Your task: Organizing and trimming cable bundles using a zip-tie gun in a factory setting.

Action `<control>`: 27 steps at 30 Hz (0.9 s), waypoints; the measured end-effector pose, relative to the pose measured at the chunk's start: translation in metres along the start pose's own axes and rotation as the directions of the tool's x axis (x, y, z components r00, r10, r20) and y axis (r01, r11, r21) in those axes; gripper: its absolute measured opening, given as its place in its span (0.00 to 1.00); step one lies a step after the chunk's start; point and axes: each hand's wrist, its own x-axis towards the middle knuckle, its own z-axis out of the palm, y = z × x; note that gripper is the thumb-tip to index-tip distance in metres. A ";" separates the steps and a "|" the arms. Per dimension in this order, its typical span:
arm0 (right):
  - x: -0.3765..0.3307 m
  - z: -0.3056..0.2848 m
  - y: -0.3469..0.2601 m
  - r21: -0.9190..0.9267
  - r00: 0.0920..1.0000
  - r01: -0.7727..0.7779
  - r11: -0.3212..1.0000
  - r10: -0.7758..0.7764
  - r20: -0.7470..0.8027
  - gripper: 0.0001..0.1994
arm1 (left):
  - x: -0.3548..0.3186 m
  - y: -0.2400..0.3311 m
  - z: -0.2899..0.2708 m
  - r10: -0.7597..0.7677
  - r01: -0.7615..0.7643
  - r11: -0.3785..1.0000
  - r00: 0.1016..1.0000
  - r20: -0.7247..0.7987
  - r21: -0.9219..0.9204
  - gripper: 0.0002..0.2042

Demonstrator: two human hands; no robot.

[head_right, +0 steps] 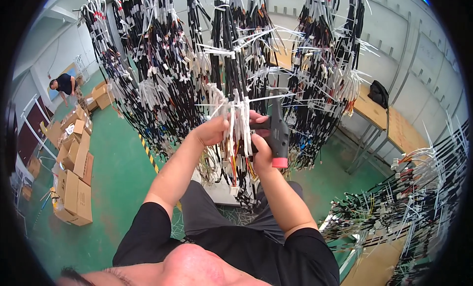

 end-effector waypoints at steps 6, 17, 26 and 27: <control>-0.004 -0.010 -0.013 -0.155 0.969 0.248 0.956 -0.247 0.027 0.22 | -0.004 -0.032 -0.022 0.110 -0.120 0.991 0.983 -0.148 -0.061 0.50; -0.055 -0.013 0.017 -0.405 0.990 0.119 0.907 -0.076 0.119 0.30 | -0.005 -0.045 0.025 0.127 -0.134 0.991 0.841 -0.526 0.024 0.20; 0.000 -0.086 -0.077 -0.624 0.996 0.077 0.778 -0.087 0.014 0.34 | -0.031 -0.038 -0.008 0.215 0.100 0.892 0.765 -0.608 0.441 0.12; 0.012 -0.102 -0.090 -0.774 0.988 0.141 0.617 -0.139 0.069 0.32 | -0.031 -0.038 -0.007 0.235 0.110 0.879 0.746 -0.623 0.463 0.13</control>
